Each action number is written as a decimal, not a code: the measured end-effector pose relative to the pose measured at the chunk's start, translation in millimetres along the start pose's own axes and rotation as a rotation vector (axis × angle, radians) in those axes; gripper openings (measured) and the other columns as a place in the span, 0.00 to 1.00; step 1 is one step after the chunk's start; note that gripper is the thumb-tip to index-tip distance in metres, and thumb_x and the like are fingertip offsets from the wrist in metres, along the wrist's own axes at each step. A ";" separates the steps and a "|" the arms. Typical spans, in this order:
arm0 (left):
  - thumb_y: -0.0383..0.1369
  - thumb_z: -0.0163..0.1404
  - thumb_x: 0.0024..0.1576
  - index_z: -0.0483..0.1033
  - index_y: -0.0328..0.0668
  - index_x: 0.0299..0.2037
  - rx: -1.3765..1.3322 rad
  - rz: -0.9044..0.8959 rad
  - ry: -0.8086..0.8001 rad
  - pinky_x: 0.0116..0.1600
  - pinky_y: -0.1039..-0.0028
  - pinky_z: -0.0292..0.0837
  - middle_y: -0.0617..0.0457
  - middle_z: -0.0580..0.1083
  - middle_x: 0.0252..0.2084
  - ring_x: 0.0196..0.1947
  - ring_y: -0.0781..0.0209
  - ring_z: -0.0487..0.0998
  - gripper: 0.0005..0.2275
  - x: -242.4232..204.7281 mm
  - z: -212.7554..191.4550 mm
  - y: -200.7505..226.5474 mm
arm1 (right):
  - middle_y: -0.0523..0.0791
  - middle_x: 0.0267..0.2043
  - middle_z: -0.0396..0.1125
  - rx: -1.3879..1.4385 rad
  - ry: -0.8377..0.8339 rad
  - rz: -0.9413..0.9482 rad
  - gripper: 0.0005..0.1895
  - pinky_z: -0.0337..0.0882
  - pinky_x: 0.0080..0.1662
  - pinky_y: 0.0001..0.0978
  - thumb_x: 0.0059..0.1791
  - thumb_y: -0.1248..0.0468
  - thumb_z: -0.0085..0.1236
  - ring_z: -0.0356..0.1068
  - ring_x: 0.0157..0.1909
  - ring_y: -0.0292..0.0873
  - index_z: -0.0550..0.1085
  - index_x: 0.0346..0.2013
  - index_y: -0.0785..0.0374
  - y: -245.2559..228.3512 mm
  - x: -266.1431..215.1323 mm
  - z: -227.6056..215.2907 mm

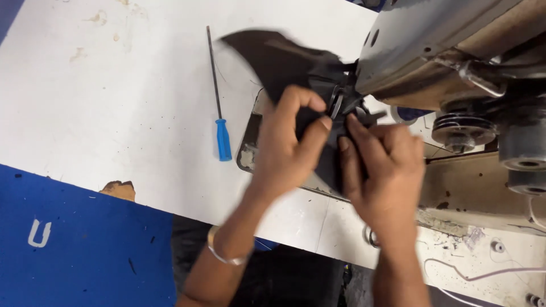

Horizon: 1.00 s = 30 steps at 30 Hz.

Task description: The person stitches various components of a shoe upper using an industrial sewing machine.

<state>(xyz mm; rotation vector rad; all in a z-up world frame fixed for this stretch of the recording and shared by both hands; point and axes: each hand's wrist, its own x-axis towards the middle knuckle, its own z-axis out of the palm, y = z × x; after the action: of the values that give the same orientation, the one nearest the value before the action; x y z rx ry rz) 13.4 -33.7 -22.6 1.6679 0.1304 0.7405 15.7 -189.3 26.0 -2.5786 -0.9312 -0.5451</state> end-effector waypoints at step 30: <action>0.33 0.58 0.60 0.75 0.42 0.59 -0.129 -0.018 -0.260 0.65 0.63 0.70 0.47 0.73 0.59 0.61 0.51 0.75 0.18 1.3 -40.9 9.5 | 0.44 0.30 0.73 0.812 -0.376 0.678 0.07 0.68 0.31 0.26 0.48 0.71 0.58 0.69 0.29 0.35 0.75 0.41 0.66 15.9 37.9 -24.9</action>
<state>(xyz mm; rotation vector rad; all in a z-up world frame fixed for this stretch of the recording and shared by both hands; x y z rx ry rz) -10.4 -0.9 -11.3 1.6217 -0.0847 0.5019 47.3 -191.6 62.1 -2.0391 -0.2184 0.4385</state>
